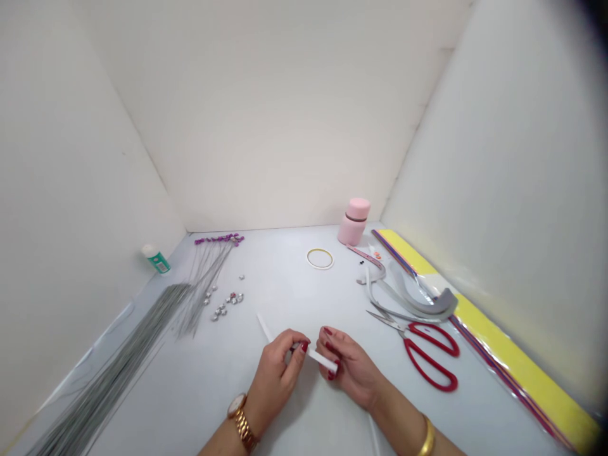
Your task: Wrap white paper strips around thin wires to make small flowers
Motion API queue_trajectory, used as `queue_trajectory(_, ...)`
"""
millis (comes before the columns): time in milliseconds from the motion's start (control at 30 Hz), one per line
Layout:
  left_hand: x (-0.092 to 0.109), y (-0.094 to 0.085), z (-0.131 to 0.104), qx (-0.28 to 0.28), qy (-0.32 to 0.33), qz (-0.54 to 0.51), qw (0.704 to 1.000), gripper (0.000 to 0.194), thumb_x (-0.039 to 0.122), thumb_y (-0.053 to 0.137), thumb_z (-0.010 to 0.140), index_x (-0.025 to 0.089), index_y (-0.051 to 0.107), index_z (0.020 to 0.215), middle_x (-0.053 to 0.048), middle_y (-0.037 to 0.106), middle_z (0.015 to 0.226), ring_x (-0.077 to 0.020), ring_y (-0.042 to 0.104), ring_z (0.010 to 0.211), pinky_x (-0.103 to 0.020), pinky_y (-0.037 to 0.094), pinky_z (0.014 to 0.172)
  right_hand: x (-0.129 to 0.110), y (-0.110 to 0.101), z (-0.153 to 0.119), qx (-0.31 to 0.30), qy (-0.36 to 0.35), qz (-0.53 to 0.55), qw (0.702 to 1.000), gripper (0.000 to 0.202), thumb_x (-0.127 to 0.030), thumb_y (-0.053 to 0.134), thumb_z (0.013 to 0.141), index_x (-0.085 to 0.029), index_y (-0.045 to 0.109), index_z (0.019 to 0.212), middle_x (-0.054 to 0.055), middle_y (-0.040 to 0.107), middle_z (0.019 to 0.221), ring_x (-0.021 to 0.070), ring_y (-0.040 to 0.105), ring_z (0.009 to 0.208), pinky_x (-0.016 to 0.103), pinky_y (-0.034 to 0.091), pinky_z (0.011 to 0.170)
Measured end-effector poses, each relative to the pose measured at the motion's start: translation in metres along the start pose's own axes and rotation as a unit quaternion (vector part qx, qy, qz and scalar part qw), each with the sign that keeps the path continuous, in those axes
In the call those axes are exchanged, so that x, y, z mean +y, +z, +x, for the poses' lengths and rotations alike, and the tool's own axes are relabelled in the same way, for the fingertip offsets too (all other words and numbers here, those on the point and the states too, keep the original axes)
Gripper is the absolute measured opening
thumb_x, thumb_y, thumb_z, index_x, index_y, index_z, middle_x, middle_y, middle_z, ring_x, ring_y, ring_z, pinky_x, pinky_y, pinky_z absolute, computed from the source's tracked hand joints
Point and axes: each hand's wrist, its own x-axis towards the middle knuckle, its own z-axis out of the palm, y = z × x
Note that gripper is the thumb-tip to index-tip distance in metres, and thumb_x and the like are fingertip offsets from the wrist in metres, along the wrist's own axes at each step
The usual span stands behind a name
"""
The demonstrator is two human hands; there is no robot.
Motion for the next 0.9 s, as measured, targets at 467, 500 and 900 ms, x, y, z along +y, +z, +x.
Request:
queue_trajectory(467,0.001,0.007,-0.005,-0.009,-0.016,-0.034,0.999,0.015,0.022,0.061,0.072,0.019,0.068,0.085,-0.005,0.067,0.078,-0.0157,0.057,0.067,-0.021,0.044,0.059,0.012,0.003,-0.004,-0.059,0.072,0.052,0.994,0.017,-0.022,0.062,0.072,-0.015,0.048,0.065,-0.011,0.036,0.04,0.0019,0.028,0.032,0.013,0.031,0.036)
queue_trajectory(500,0.001,0.008,-0.005,-0.012,-0.026,-0.046,0.999,0.015,0.023,0.06,0.073,0.019,0.067,0.085,-0.005,0.067,0.079,-0.0161,0.058,0.069,-0.021,0.045,0.06,0.013,0.002,-0.004,-0.068,0.076,0.055,0.993,0.02,-0.024,0.063,0.071,-0.015,0.048,0.062,-0.011,0.036,0.038,0.002,0.029,0.031,0.013,0.031,0.035)
queue_trajectory(900,0.014,0.009,-0.009,-0.035,-0.108,-0.179,0.977,0.01,0.023,0.064,0.07,0.014,0.061,0.07,-0.004,0.069,0.075,-0.0148,0.062,0.071,-0.022,0.049,0.067,0.035,-0.004,-0.003,-0.377,0.178,0.189,0.889,0.055,-0.052,0.047,0.076,-0.016,0.04,0.035,-0.003,0.042,0.029,0.0098,0.047,0.027,0.016,0.039,0.026)
